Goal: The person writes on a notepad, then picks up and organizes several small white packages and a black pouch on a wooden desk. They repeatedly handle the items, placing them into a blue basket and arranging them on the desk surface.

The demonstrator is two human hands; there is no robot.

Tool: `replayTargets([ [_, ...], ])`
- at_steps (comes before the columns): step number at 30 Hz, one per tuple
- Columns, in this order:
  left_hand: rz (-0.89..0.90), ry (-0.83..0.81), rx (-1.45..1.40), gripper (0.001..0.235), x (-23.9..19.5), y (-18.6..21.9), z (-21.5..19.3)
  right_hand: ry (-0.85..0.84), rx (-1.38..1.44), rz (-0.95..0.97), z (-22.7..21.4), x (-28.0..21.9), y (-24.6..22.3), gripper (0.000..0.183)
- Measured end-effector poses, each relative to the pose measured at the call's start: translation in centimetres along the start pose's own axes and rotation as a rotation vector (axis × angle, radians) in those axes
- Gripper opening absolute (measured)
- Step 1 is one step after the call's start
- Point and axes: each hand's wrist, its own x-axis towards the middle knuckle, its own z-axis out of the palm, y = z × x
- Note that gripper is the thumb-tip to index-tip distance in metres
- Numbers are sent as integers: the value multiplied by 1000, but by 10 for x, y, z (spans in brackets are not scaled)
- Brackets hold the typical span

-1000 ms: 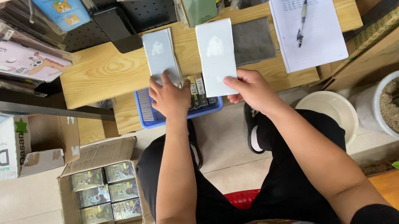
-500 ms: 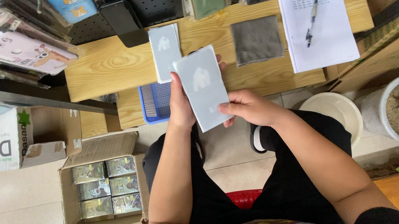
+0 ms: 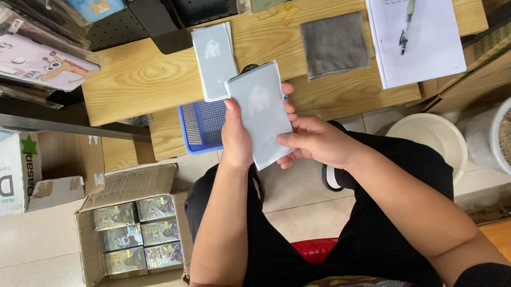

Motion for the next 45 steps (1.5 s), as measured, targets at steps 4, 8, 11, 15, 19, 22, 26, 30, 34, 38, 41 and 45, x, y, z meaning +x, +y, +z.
replayTargets([
  [4,-27,74,53,84,-2,16,15,1,123,-6,2,0,-4,13],
  [8,-39,109,113,78,-8,28,35,-44,208,16,5,-5,-12,9],
  [11,-45,95,84,78,-14,26,36,-32,80,-31,0,-8,-9,12],
  [15,-67,73,43,79,-10,11,18,19,-207,-92,-36,-4,-15,11],
  [19,101,-77,521,64,3,-12,-22,265,-268,-271,-51,-1,-26,24],
  [22,184,-44,925,62,1,-19,-16,365,-253,-410,-59,3,-14,28],
  [26,333,109,1222,68,-1,-20,1,395,-269,-537,-60,7,-9,15],
  [30,453,131,1377,73,0,-30,-3,443,-267,-527,-69,6,-10,12],
  [34,452,130,1437,83,-3,-31,3,512,-437,-501,-62,3,-23,6],
  [38,85,50,1016,69,-3,-21,-9,540,-477,-484,-66,-2,-35,8],
  [41,-170,-164,477,32,1,-38,-45,492,-382,-508,-86,2,-26,4],
  [45,-472,-247,118,86,-9,-34,-3,466,-257,-537,-93,7,-18,3],
])
